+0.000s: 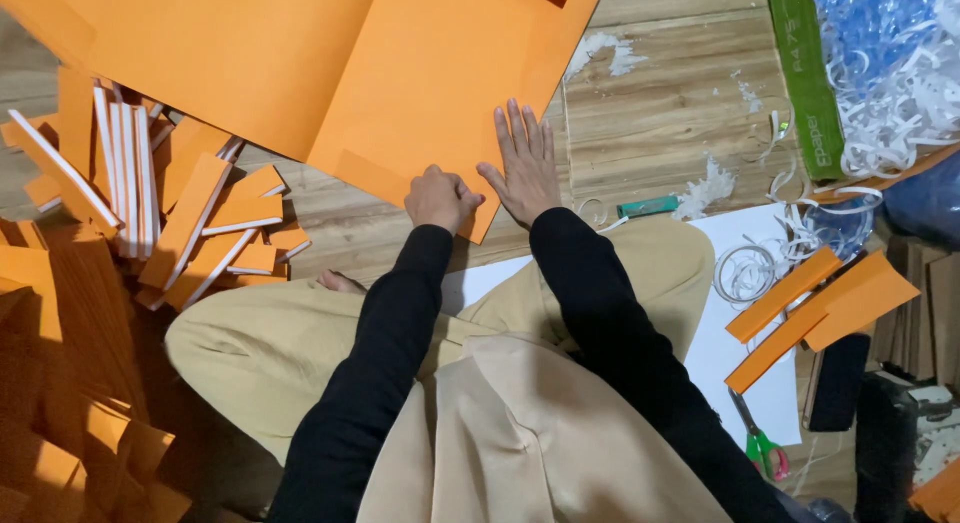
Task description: Assembling orange cardstock folders by folding edges and applying adhesive strips
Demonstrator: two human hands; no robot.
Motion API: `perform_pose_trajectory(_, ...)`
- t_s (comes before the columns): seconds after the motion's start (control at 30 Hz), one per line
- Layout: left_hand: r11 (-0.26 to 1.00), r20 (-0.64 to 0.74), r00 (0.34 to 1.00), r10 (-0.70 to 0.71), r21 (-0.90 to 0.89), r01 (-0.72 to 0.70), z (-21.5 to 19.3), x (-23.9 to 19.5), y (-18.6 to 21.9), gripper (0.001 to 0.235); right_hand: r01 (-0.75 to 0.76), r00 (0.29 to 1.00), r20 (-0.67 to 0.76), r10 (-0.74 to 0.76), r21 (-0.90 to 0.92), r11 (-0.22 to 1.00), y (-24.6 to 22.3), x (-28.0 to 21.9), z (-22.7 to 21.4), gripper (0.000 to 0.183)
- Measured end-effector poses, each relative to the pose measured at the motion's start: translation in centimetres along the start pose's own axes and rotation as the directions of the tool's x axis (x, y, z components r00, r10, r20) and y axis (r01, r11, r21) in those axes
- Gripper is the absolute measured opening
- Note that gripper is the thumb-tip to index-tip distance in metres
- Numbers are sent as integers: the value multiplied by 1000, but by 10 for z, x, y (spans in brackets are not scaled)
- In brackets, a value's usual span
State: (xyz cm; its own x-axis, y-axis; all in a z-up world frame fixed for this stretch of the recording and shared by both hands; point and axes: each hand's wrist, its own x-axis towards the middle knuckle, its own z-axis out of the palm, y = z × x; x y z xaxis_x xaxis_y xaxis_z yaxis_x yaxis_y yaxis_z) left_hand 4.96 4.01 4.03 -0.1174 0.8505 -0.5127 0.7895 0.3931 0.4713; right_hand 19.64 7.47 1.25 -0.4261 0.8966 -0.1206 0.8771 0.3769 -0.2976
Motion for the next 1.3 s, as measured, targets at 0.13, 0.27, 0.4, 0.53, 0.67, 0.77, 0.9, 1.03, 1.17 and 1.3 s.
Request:
perform_pose_trajectory(0.13, 1000, -20, 1000, 22, -20, -22, 1, 6, 0, 21, -31, 999, -45, 31, -1, 1000, -1, 1, 2, 73)
perform_pose_trajectory(0.27, 999, -13, 999, 33, 8, -33, 12, 15, -6, 22, -40, 998, -49, 42, 27, 999, -1, 0, 2, 74)
perform_pose_trajectory(0.4, 998, 1, 998, 55, 33, -55, 10, 12, -4, 22, -40, 998, -50, 41, 23, 999, -3, 0, 3, 75)
perform_pose_trajectory(0.53, 993, 17, 997, 76, 86, -77, 12, 15, -6, 23, -35, 998, -42, 37, 46, 998, -2, -1, 1, 74)
perform_pose_trajectory(0.67, 993, 26, 996, 84, 82, -86, 14, 17, -8, 23, -35, 999, 0, 35, 28, 999, -2, -3, -2, 75)
perform_pose_trajectory(0.77, 995, 22, 997, 77, 69, -78, 9, 13, -5, 20, -35, 999, 20, 35, 17, 999, -1, -2, -1, 76)
perform_pose_trajectory(0.9, 994, 14, 998, 69, 88, -70, 13, 19, -8, 22, -23, 999, 36, 22, 8, 1000, 0, -5, -2, 75)
perform_pose_trajectory(1.03, 990, -2, 998, 69, 124, -68, 19, 24, -9, 22, -10, 995, 97, 10, 7, 1000, 4, -21, -1, 75)
perform_pose_trajectory(1.17, 994, 11, 998, 64, 90, -65, 9, 15, -2, 22, 51, 977, 210, -41, -45, 998, 5, -51, 8, 75)
perform_pose_trajectory(1.3, 990, 4, 998, 60, 125, -60, 14, 19, -5, 22, 99, 940, 332, -75, -55, 994, -8, -79, 14, 74)
